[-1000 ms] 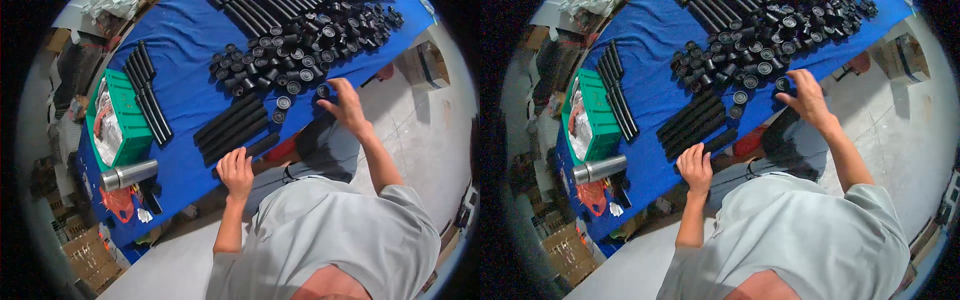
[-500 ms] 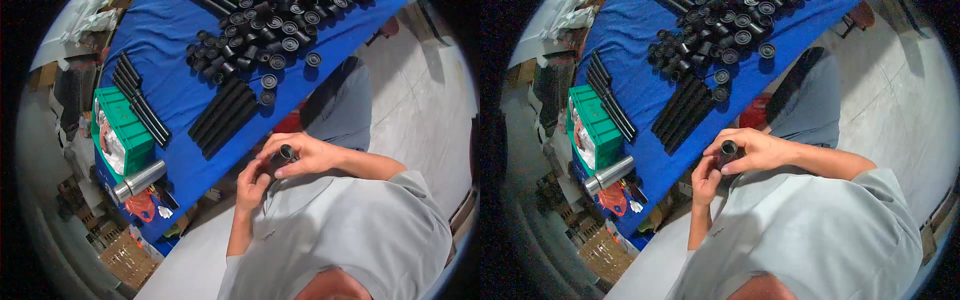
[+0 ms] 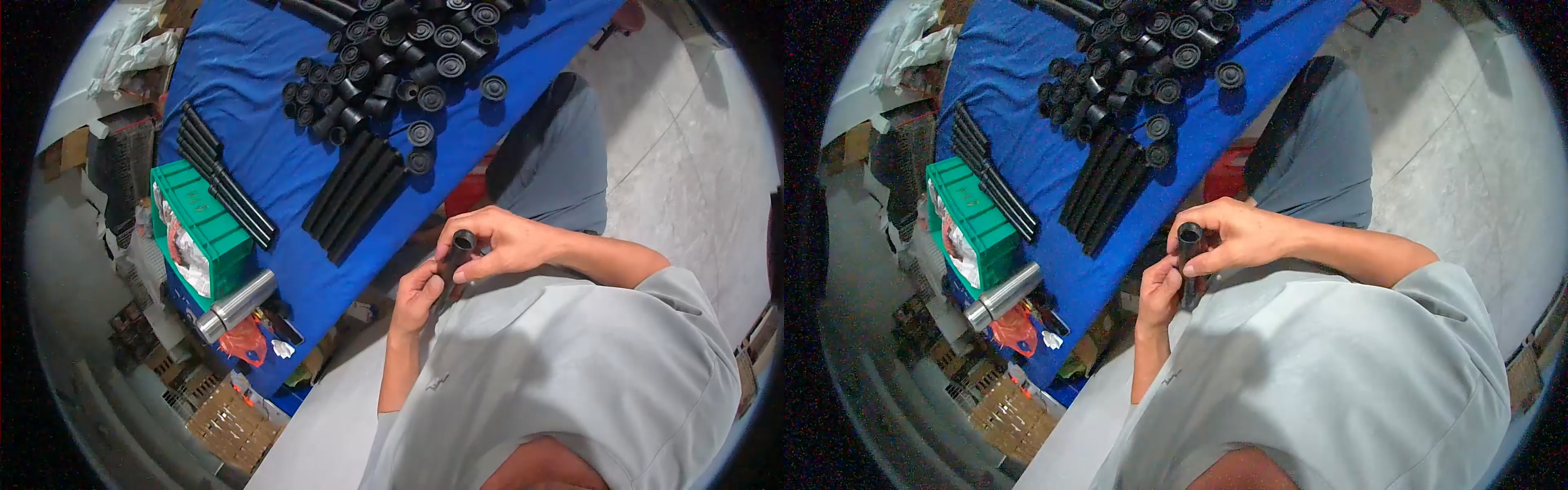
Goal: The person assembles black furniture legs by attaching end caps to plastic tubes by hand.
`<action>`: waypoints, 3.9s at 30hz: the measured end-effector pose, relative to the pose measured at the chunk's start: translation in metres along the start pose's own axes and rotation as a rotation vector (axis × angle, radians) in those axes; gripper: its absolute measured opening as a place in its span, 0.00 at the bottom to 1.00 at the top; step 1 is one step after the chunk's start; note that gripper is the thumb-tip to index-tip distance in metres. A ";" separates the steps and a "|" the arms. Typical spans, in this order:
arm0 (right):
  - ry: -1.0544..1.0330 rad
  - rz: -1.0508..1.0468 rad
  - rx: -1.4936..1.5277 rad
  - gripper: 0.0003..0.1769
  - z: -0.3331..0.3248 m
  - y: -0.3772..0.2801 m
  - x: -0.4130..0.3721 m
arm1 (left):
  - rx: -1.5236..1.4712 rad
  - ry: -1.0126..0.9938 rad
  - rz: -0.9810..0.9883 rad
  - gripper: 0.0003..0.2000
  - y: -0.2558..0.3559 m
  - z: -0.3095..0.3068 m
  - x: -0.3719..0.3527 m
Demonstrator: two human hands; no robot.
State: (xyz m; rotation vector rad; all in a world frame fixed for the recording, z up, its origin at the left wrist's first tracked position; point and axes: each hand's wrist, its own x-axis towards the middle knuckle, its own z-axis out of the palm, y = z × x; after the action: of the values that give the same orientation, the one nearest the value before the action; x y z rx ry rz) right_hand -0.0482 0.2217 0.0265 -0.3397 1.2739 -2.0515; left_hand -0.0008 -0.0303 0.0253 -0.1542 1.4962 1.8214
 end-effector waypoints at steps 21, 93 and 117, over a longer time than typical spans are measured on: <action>0.114 -0.235 -0.658 0.21 0.006 -0.007 0.008 | 0.282 0.720 0.181 0.15 -0.028 0.004 -0.003; 0.280 -0.133 -0.146 0.28 -0.020 -0.024 -0.001 | -0.959 0.105 0.482 0.21 -0.002 0.002 0.011; 0.203 -0.429 -0.711 0.22 0.015 -0.027 0.008 | -0.643 0.347 0.626 0.15 0.028 0.047 0.017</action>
State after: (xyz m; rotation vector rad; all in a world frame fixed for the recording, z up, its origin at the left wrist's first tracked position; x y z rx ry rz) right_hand -0.0571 0.2140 0.0560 -0.7958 2.2010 -1.9250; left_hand -0.0129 0.0182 0.0523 -0.3552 1.1905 2.8730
